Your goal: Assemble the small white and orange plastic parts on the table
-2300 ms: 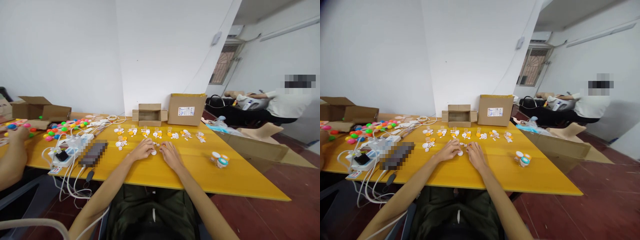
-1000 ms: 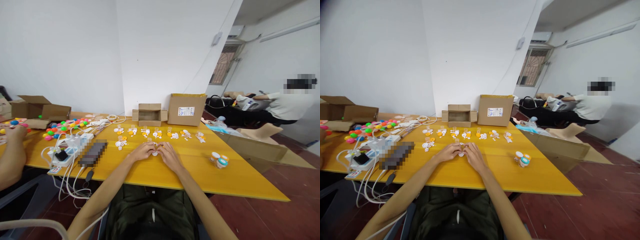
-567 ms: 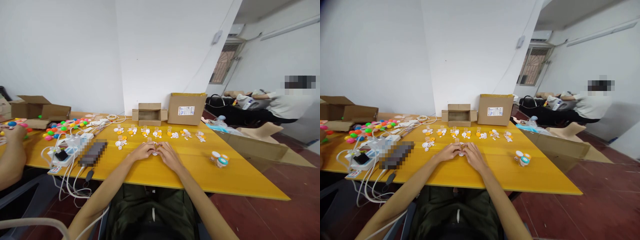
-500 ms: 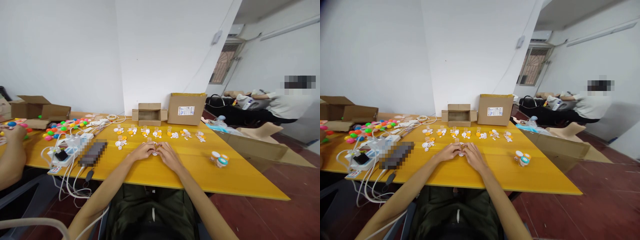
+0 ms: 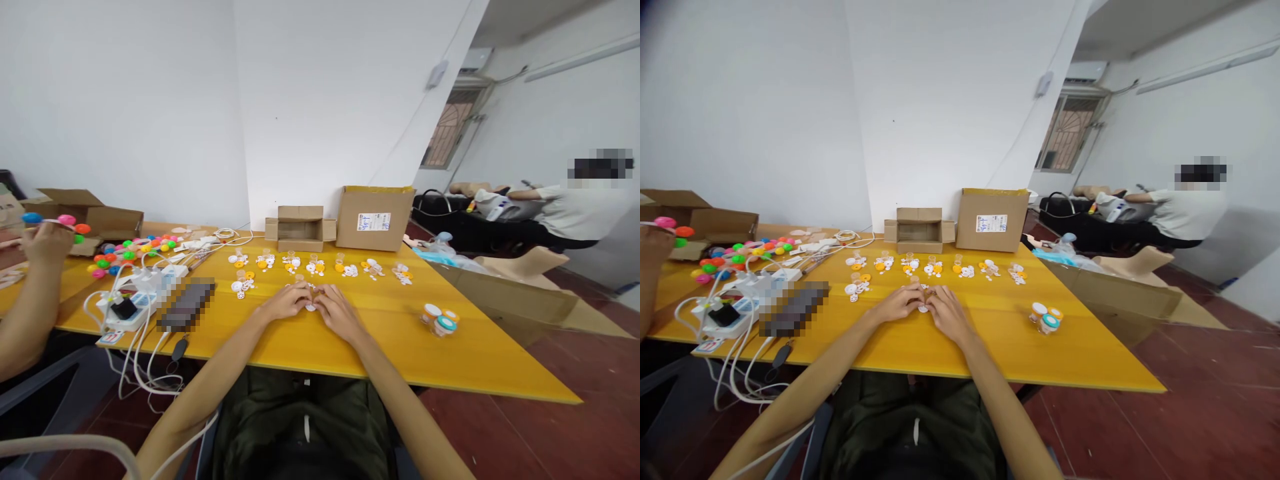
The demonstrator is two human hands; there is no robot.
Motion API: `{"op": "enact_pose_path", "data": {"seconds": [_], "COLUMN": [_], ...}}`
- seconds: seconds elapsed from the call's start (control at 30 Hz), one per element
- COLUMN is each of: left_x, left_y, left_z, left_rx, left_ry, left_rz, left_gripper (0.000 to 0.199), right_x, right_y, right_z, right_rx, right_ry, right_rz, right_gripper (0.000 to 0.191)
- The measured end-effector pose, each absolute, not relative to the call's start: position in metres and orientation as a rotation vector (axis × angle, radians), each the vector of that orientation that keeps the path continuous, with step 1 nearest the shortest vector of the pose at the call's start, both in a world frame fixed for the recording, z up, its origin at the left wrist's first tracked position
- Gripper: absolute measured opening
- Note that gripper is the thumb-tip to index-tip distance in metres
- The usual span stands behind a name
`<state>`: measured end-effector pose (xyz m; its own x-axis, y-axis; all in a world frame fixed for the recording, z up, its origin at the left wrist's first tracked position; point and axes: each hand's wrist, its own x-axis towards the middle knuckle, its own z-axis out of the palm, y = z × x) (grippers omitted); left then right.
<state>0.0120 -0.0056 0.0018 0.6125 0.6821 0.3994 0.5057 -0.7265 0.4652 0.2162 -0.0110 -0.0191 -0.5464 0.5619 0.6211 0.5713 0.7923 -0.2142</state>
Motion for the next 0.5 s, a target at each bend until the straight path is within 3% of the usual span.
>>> {"op": "enact_pose_path", "data": {"seconds": [0.5], "left_x": [0.0117], "left_y": [-0.0039], "left_z": [-0.0001], "left_rx": [2.523], "left_ry": [0.950], "left_rz": [0.811], "left_gripper": [0.020], "right_x": [0.2158], "right_y": [-0.0094], "right_z": [-0.0202], "right_rx": [-0.835], "right_ry": [-2.260], "right_rz": [-0.001], "right_gripper": [0.020]}}
